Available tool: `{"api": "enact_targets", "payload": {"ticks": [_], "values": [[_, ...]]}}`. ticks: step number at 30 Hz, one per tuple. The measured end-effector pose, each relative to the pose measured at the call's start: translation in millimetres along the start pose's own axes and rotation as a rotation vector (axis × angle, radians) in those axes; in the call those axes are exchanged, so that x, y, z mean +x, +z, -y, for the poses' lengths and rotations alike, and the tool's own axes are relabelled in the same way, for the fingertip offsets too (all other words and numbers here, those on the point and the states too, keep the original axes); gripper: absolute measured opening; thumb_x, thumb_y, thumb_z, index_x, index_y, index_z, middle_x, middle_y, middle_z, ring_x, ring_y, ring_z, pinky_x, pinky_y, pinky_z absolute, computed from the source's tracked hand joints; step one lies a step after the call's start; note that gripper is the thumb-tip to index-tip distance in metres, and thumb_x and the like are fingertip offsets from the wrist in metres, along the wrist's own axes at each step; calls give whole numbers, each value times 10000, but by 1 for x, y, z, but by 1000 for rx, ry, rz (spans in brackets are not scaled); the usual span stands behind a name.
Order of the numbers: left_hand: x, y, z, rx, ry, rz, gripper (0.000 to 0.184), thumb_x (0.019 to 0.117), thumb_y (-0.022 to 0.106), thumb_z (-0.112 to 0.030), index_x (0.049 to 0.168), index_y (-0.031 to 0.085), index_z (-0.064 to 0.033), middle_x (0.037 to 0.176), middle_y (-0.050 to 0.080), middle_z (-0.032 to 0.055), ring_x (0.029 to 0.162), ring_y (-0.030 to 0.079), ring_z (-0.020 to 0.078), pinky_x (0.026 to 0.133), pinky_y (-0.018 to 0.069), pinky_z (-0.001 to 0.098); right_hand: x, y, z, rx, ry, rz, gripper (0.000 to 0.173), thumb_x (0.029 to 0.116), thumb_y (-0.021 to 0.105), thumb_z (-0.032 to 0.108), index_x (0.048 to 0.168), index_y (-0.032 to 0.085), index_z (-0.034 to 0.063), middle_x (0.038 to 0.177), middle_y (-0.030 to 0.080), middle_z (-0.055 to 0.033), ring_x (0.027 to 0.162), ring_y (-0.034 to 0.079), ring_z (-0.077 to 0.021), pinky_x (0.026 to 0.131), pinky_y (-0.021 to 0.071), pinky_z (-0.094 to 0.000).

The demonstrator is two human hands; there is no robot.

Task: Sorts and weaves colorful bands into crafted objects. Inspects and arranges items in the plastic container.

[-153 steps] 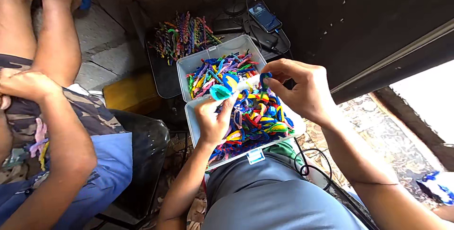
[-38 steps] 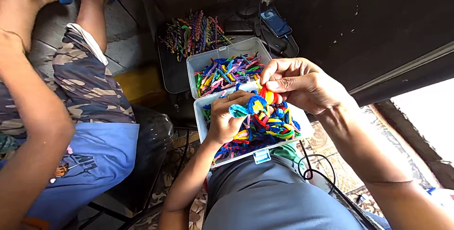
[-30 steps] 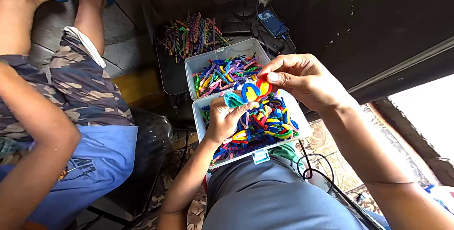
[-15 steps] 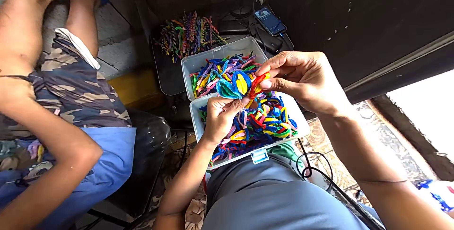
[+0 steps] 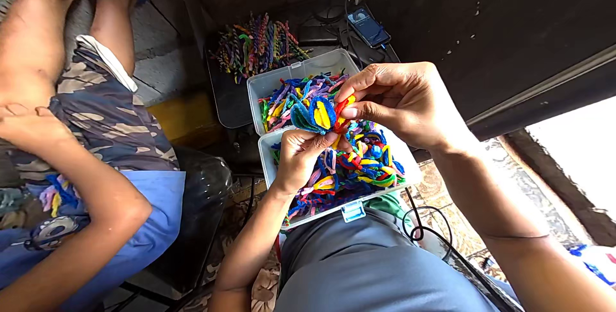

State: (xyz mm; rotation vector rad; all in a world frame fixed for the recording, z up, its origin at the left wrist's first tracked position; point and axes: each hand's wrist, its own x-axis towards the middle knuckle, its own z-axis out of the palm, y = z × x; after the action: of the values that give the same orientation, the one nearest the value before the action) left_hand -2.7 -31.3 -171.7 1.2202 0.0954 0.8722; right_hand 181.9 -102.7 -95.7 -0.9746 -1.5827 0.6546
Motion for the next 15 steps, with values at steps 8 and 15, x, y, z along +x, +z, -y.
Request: {"api": "enact_targets", "payload": {"ticks": [8,15], "values": [[3,-1,-3,-17,34,8,156,1012,628,-136,972,779,-137,900,769,5,799,724,69,759,604,240,0,-4,7,-105,68,7,322,1033,584,145,1305,587,-27,1078,733,-10,963,702,-13,873,589,-183],[8,-6,-17,-2,93,-272,258,1055,531,-120,994,779,-157,938,761,-32,859,718,56,824,594,231,-23,-33,-11,-218,152,-134,351,1057,533,214,1325,574,-10,1097,733,5,991,693,-31,905,577,-216]]}}
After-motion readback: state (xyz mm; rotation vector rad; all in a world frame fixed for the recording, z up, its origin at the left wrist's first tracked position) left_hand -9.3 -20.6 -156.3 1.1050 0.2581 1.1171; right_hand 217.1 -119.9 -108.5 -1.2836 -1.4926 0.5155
